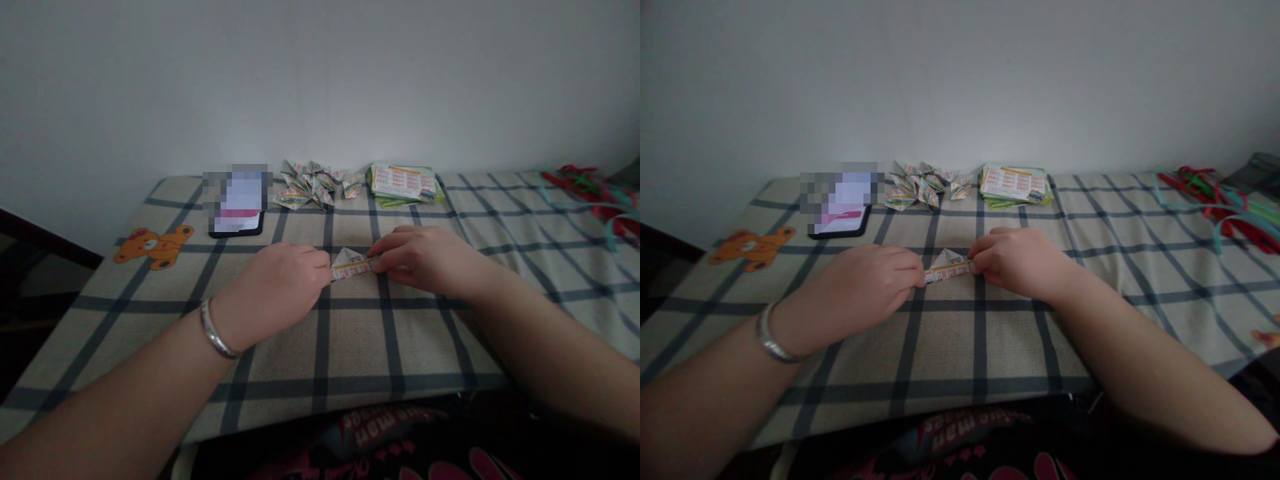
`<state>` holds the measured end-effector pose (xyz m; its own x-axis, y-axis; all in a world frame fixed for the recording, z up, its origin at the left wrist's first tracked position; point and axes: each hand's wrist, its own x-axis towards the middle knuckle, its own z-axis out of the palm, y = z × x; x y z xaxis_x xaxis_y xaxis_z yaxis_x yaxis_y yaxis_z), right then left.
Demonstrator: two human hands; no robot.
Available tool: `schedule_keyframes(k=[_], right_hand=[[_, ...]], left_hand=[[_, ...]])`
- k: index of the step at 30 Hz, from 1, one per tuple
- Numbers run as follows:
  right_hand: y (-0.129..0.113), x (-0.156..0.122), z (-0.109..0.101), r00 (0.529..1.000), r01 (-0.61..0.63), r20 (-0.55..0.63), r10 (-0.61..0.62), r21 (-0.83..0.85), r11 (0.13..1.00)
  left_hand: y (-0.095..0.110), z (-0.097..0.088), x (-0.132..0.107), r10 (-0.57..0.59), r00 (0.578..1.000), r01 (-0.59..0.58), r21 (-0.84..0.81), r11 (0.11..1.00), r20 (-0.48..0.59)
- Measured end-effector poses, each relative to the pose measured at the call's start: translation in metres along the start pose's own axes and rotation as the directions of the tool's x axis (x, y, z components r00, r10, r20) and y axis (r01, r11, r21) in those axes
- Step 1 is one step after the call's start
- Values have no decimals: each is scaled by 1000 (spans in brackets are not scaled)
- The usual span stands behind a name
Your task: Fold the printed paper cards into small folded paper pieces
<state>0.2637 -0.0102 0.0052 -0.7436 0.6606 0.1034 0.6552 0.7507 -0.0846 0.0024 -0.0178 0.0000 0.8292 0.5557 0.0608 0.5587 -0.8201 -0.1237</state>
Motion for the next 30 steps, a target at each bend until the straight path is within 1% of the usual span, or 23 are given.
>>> schedule_keyframes(k=[3, 6, 13, 19, 24, 30], right_hand=[[0, 0, -2, 1000, -20, 12, 20, -3, 1000], [0, 0, -3, 1000, -23, 21, 23, -4, 1000], [3, -1, -2, 1000, 7, 6, -7, 30, 1000], [4, -1, -3, 999, 32, 13, -33, 50, 998], [4, 1, 0, 1000, 12, 4, -12, 54, 998], [3, 2, 0, 1000, -12, 18, 11, 47, 999]], left_hand=[[-1, -1, 0, -13, 1000, 14, -24, 1000, 18], [-3, -1, 0, -16, 1000, 16, -37, 999, 10], [-5, 0, 0, -13, 1000, 14, -58, 998, 21], [-5, 0, 0, -26, 1000, 26, -72, 997, -2], [-7, 1, 0, -16, 1000, 14, -100, 995, -23], [-9, 3, -1, -46, 999, 42, -142, 989, -23]])
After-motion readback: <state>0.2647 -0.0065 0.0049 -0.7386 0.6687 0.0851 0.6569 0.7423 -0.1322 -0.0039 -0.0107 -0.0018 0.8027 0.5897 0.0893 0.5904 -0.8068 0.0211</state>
